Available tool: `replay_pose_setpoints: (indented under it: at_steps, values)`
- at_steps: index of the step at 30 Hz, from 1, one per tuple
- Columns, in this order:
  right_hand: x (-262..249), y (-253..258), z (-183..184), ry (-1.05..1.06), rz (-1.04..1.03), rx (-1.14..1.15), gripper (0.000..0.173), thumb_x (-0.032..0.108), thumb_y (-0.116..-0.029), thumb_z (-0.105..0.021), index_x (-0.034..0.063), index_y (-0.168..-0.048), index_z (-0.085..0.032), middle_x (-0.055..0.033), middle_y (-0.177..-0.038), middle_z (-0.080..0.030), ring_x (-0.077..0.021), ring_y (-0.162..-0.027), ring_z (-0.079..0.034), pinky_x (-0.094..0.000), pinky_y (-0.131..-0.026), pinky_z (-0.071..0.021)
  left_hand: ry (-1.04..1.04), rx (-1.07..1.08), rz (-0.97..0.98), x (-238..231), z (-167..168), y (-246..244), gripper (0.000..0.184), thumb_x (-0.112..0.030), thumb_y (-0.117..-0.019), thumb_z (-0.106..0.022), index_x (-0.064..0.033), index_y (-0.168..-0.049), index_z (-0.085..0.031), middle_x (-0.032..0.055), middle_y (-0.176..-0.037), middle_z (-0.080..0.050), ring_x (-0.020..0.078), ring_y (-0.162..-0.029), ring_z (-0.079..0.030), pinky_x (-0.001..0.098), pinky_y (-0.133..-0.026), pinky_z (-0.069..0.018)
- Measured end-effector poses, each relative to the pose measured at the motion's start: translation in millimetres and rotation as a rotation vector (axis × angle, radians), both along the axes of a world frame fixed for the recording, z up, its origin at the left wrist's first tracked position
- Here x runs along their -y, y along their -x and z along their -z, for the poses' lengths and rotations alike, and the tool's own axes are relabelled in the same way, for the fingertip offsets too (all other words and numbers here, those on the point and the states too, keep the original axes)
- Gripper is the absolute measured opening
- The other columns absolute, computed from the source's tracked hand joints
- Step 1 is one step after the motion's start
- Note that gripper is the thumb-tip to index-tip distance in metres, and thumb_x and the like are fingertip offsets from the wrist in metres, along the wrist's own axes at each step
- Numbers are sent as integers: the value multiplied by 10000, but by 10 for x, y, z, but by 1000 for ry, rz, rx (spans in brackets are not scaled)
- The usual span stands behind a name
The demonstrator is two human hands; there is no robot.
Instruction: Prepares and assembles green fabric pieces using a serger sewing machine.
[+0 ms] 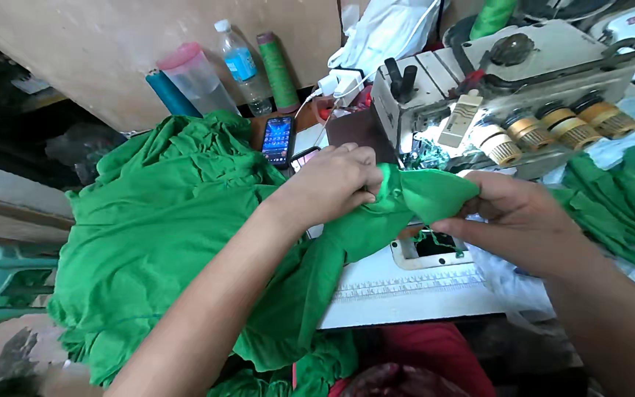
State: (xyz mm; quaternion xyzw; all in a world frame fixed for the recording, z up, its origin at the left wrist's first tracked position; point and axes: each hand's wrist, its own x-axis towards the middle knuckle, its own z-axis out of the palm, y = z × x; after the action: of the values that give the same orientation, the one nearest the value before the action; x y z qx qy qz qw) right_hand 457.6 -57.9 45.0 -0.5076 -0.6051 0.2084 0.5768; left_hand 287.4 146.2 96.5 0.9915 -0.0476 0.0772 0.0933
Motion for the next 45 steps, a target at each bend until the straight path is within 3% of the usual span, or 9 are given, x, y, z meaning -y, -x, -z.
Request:
replay_pose_setpoints:
  at_steps: [2,7,15,20,25,31,37,41,45]
  values:
    - [-45,23,-25,-46,33,-11,206,181,-909,-729,165,-1102,-659,113,-969,-710,6,-843,-689,-178,-757,-604,187,-12,71,53,-129,35,109,-178,-957,-662,-102,-950,-740,33,-1047,-708,181,-1044,-647,403,-930,-508]
    - [-156,16,-76,-49,68,186,228,237,-1070,-484,101,-1107,-663,90,-976,-655,49,-901,-626,-133,-789,-540,566,-45,182,223,-305,30,115,-91,-990,-605,-27,-987,-701,-3,-871,-632,8,-765,-564,148,-674,-469]
    - [-266,-39,-109,54,-70,264,158,214,-946,-580,114,-974,-698,81,-910,-626,51,-860,-605,-122,-723,-524,623,63,146,147,-245,-52,129,-85,-990,-600,-20,-1004,-710,1,-979,-659,14,-926,-599,165,-813,-496]
    - [-132,111,-51,18,10,286,362,300,-1036,-535,134,-752,-685,81,-818,-622,19,-876,-585,-157,-774,-476,240,65,33,205,-50,-77,313,-77,-990,-570,-74,-1292,-653,33,-1028,-671,154,-975,-639,365,-895,-541]
    - [98,178,213,-53,64,305,371,324,-1065,-495,101,-882,-727,18,-974,-746,-114,-1246,-586,-399,-1110,-378,36,98,29,269,-9,-53,202,-221,-1013,-551,-160,-1018,-744,20,-1111,-655,202,-1103,-606,412,-897,-492]
    - [-12,47,460,-118,-62,131,286,271,-1056,-550,44,-1011,-719,-19,-1030,-728,-50,-1092,-643,-300,-1011,-503,-8,80,105,264,69,-101,275,-308,-1025,-530,-136,-934,-724,9,-1021,-716,182,-1157,-643,439,-1036,-467]
    - [-85,-7,441,-165,-159,89,241,218,-1017,-627,7,-921,-692,-21,-894,-688,-6,-916,-617,-218,-899,-492,15,165,191,479,63,-150,274,-224,-944,-465,-151,-818,-697,-30,-735,-607,129,-776,-604,330,-725,-456]
    - [-94,19,480,-170,-160,44,226,195,-1002,-647,-6,-908,-690,-54,-935,-703,-54,-1002,-642,-241,-934,-515,-50,187,95,187,199,-159,263,-201,-913,-471,-121,-885,-720,39,-976,-721,218,-1073,-670,482,-908,-489]
    - [-50,57,494,-153,-145,22,265,275,-991,-679,16,-935,-698,-26,-950,-711,-20,-995,-640,-252,-967,-502,16,199,166,418,117,-136,256,-231,-937,-484,-148,-791,-677,-29,-704,-586,124,-728,-593,331,-667,-461]
